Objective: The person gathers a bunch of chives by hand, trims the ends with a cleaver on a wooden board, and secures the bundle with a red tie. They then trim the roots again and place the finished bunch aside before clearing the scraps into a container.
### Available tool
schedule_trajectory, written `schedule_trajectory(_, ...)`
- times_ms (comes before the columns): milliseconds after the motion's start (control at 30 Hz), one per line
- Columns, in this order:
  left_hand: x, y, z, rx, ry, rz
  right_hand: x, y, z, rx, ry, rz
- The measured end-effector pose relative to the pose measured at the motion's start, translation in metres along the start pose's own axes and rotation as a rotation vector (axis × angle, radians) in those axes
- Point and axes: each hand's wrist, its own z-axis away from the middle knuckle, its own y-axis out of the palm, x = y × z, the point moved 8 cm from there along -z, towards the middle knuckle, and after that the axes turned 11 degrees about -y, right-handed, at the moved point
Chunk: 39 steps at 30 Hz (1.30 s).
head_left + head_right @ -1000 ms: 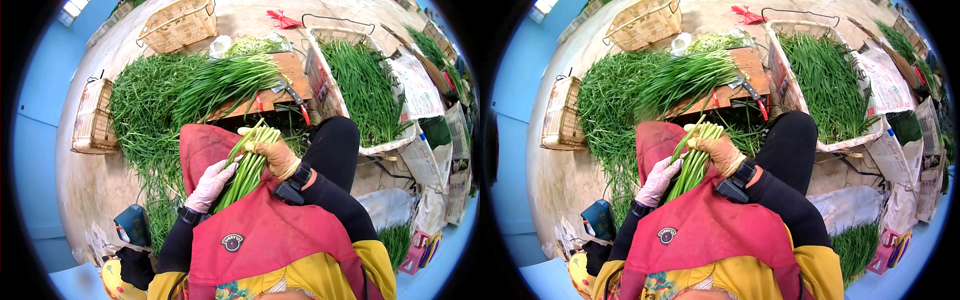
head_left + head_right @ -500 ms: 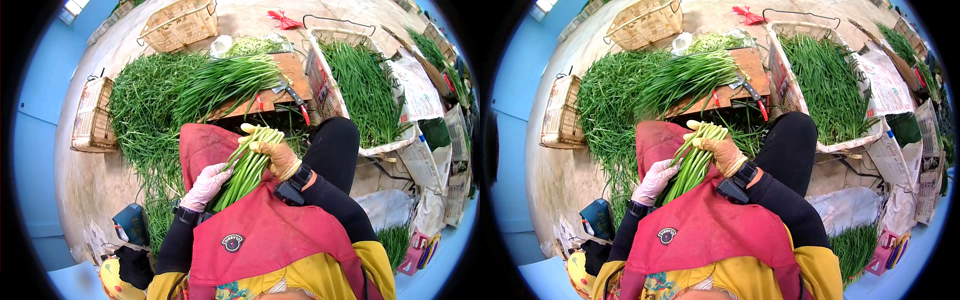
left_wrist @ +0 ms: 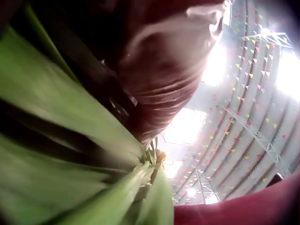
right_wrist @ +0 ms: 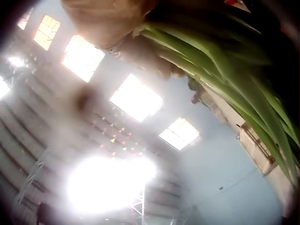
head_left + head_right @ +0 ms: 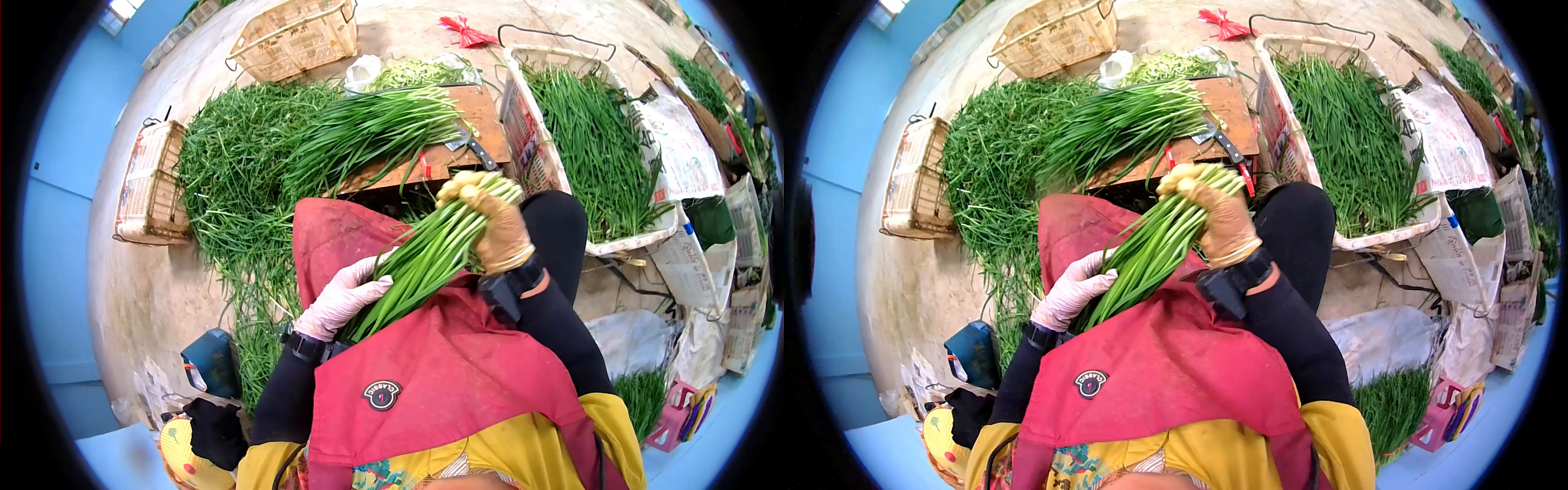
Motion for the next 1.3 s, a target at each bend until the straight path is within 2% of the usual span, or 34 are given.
schedule_trajectory(67,0.001,0.004,0.000,0.036,-0.008,0.010,0.028,-0.014,-0.006,-0.120,-0.073,0.025)
schedule_trajectory(167,0.014,-0.005,-0.005,0.024,-0.069,-0.063,0.074,-0.036,-0.018,-0.125,-0.212,0.078)
schedule_trajectory(233,0.013,-0.005,-0.006,0.016,-0.046,-0.072,0.103,-0.051,-0.023,-0.148,-0.314,0.051)
schedule_trajectory(367,0.018,-0.010,-0.008,-0.025,-0.067,-0.016,0.153,-0.070,-0.017,-0.202,-0.423,0.082)
schedule_trajectory(500,0.016,-0.016,-0.009,-0.071,-0.056,-0.008,0.187,-0.098,-0.005,-0.419,-0.572,0.198)
schedule_trajectory(533,0.016,-0.015,-0.011,-0.057,-0.056,0.068,0.188,-0.098,-0.004,-0.422,-0.592,0.236)
schedule_trajectory(567,0.017,-0.016,-0.013,-0.056,-0.058,0.064,0.187,-0.085,-0.011,-0.238,-0.599,0.359)
schedule_trajectory(633,0.010,-0.029,-0.016,-0.166,0.072,0.037,0.167,-0.073,-0.015,-0.079,-0.570,0.766)
schedule_trajectory(667,0.011,-0.040,-0.019,-0.243,0.094,-0.053,0.161,-0.055,-0.012,-0.140,-0.590,0.702)
schedule_trajectory(700,0.013,-0.048,-0.021,-0.241,0.104,0.016,0.168,-0.045,-0.013,-0.140,-0.588,0.703)
schedule_trajectory(800,-0.011,-0.047,-0.011,-0.363,0.211,-0.094,0.175,-0.027,-0.021,-0.061,-0.624,0.356)
schedule_trajectory(833,-0.014,-0.047,-0.012,-0.356,0.212,-0.102,0.168,-0.036,-0.029,-0.010,-0.540,0.600)
schedule_trajectory(900,-0.020,-0.049,-0.012,-0.362,0.271,-0.080,0.138,-0.050,-0.035,-0.037,-0.496,0.746)
schedule_trajectory(933,-0.020,-0.054,-0.016,-0.331,0.317,-0.051,0.146,-0.041,-0.034,-0.040,-0.539,0.799)
schedule_trajectory(967,-0.023,-0.057,-0.016,-0.339,0.320,-0.041,0.163,-0.021,-0.035,-0.001,-0.631,0.723)
schedule_trajectory(1033,-0.024,-0.057,-0.013,-0.341,0.235,-0.048,0.173,0.002,-0.033,0.073,-0.516,0.318)
schedule_trajectory(1067,-0.030,-0.054,-0.011,-0.368,0.214,-0.044,0.169,-0.008,-0.040,0.012,-0.457,0.449)
schedule_trajectory(1100,-0.038,-0.048,-0.011,-0.351,0.217,-0.051,0.164,-0.028,-0.053,0.080,-0.491,0.803)
schedule_trajectory(1167,-0.055,-0.042,-0.012,-0.374,0.216,-0.140,0.150,-0.031,-0.048,-0.069,-0.466,0.673)
schedule_trajectory(1200,-0.066,-0.037,-0.013,-0.375,0.263,-0.176,0.159,-0.013,-0.044,0.030,-0.558,0.661)
schedule_trajectory(1233,-0.070,-0.033,-0.017,-0.325,0.215,-0.132,0.161,0.007,-0.038,0.031,-0.503,0.505)
schedule_trajectory(1300,-0.088,-0.011,-0.021,-0.271,0.302,-0.142,0.154,0.011,-0.049,0.071,-0.472,0.576)
